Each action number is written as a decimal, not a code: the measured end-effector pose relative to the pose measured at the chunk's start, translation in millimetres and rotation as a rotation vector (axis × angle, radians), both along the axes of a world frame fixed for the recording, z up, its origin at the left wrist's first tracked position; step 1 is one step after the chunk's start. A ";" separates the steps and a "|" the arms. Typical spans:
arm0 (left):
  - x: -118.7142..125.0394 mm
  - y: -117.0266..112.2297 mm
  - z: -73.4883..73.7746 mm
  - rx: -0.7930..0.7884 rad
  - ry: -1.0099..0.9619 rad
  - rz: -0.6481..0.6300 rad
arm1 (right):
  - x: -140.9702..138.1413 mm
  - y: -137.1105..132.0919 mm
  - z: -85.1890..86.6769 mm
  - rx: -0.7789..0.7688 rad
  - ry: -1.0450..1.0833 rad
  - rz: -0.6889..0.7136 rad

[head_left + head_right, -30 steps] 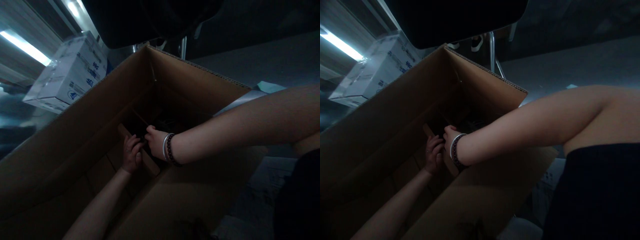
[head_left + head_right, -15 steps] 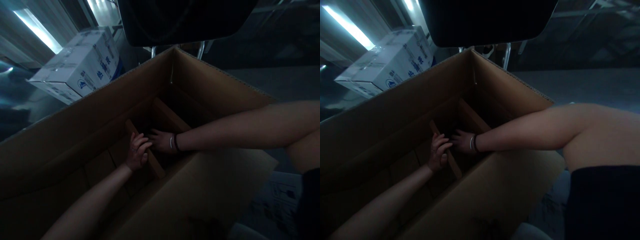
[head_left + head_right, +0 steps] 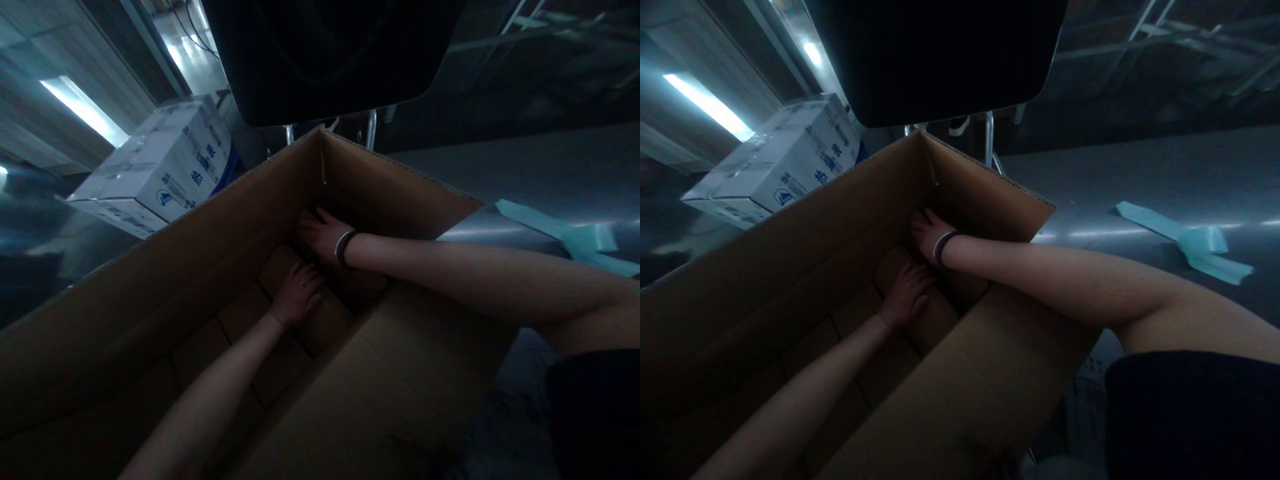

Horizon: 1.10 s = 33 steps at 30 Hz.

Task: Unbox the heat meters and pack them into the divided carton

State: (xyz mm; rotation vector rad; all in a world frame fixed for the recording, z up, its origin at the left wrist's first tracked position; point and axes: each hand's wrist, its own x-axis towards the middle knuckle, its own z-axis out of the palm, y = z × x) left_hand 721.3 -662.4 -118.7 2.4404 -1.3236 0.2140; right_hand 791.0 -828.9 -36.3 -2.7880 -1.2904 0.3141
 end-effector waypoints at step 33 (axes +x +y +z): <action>-23.6 -55.3 69.3 0.558 0.600 0.444 | 5.2 21.2 -1.6 0.076 0.702 -0.438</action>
